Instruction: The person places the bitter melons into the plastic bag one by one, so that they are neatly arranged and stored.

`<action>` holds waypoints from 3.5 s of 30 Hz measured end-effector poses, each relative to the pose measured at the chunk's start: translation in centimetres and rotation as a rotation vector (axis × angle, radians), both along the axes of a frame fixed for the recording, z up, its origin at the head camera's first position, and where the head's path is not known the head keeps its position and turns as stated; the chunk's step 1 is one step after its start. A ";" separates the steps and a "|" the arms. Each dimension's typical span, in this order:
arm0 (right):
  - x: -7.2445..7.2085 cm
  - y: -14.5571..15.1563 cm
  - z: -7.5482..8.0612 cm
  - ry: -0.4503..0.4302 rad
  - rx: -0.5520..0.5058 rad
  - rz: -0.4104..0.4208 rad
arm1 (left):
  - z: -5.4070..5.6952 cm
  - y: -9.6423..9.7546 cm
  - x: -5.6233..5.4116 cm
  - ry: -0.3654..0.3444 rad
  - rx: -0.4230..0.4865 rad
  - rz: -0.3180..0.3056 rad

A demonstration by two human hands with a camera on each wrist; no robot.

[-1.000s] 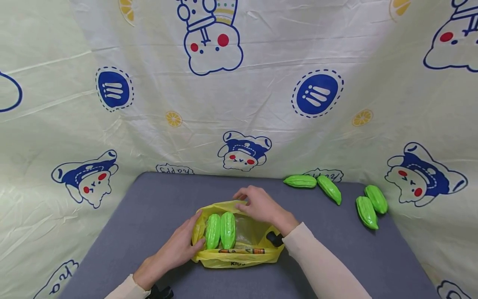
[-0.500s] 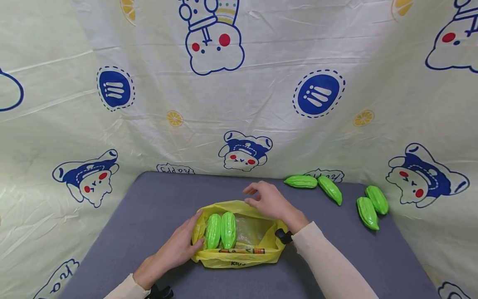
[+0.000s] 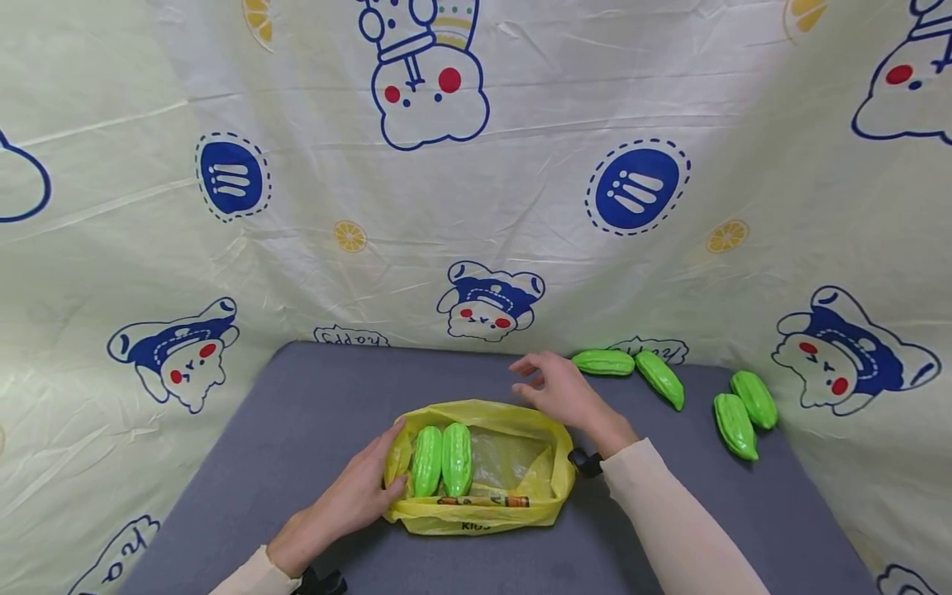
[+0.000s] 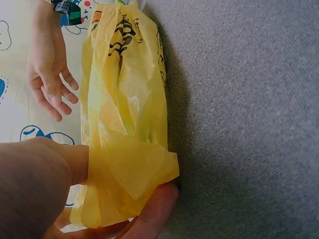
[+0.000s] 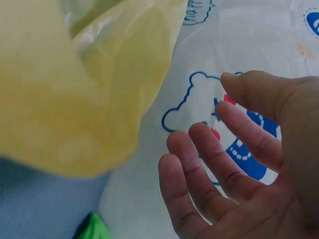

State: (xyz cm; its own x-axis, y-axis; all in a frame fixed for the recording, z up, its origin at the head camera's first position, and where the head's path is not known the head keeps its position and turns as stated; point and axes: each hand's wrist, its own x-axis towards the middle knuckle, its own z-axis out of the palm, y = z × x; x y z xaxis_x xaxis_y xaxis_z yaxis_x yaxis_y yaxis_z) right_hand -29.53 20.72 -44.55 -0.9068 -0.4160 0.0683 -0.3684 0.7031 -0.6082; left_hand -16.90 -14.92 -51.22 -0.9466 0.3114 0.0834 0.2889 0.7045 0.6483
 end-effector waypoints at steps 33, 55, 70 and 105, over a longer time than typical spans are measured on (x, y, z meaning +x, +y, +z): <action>-3.0 6.6 -3.6 0.120 0.040 -0.240 | -0.6 -0.2 0.0 0.034 0.008 -0.023; -4.2 11.0 -6.4 0.122 0.072 -0.295 | -0.7 -0.3 -0.2 0.023 0.005 -0.017; -5.5 12.6 -7.7 0.180 0.077 -0.263 | -0.6 -0.2 -0.2 -0.002 0.017 -0.012; -5.3 13.4 -8.7 0.130 0.101 -0.277 | -0.8 -0.3 -0.3 0.017 0.015 -0.004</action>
State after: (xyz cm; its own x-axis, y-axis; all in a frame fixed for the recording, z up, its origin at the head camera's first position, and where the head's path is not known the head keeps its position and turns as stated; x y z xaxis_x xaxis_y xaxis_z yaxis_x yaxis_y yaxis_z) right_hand -34.80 34.08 -53.25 -0.9730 -0.1649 0.1616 -0.2243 0.8418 -0.4910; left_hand -17.23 -15.21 -52.02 -0.9438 0.3137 0.1044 0.3029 0.6935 0.6537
